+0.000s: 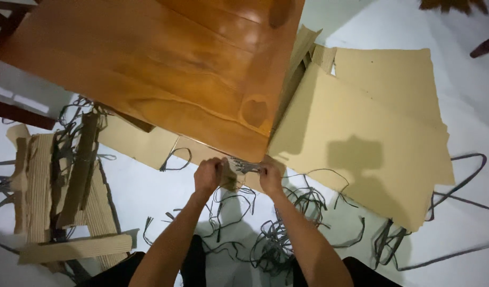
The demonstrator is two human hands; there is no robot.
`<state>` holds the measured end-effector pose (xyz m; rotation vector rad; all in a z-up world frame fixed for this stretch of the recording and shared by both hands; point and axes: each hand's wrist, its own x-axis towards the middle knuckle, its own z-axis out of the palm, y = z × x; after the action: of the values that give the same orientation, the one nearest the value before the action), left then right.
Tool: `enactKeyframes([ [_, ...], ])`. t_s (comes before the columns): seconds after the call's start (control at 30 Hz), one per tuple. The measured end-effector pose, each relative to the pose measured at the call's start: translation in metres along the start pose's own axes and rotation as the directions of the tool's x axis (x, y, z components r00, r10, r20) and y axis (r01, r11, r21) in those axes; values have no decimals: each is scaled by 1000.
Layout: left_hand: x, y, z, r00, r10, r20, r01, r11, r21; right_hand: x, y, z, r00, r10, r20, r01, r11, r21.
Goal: The person wraps the leg of a wooden table with cardboard and secures it with plastic ties.
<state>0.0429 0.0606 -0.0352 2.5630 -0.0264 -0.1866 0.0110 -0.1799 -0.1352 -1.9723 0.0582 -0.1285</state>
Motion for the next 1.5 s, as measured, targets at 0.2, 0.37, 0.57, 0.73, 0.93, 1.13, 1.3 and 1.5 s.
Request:
enactKeyframes([
  [0.2,-41,-2,14,997,-41,-61,34,993,-113,-53,-86,10,997,-5,-80,-12,977,-211],
  [0.37,-66,7,12,991,-42,-125,26,992,-121,-60,-121,2,972,-233,-33,185,842,-507],
  [0.57,-77,7,16,990,35,-140,-37,999,-12,-57,-103,4,933,-295,207,359,711,-605],
  [0.73,-80,12,23,1000,-9,-4,10,979,202,-52,-103,3,820,-505,268,543,541,-642],
  [0.93,-95,25,21,995,76,-57,-70,992,100,-55,-104,7,930,-290,228,367,780,-507],
  [1.13,-101,31,19,998,69,-12,-67,985,159,-52,-85,19,907,-339,249,420,698,-580],
  [1.3,-99,24,46,984,162,-81,-151,981,126,-48,-121,10,983,-100,155,156,897,-413],
  [1.5,-100,62,5,967,222,-127,-232,970,-66,-47,-95,9,892,-395,219,450,817,-361],
])
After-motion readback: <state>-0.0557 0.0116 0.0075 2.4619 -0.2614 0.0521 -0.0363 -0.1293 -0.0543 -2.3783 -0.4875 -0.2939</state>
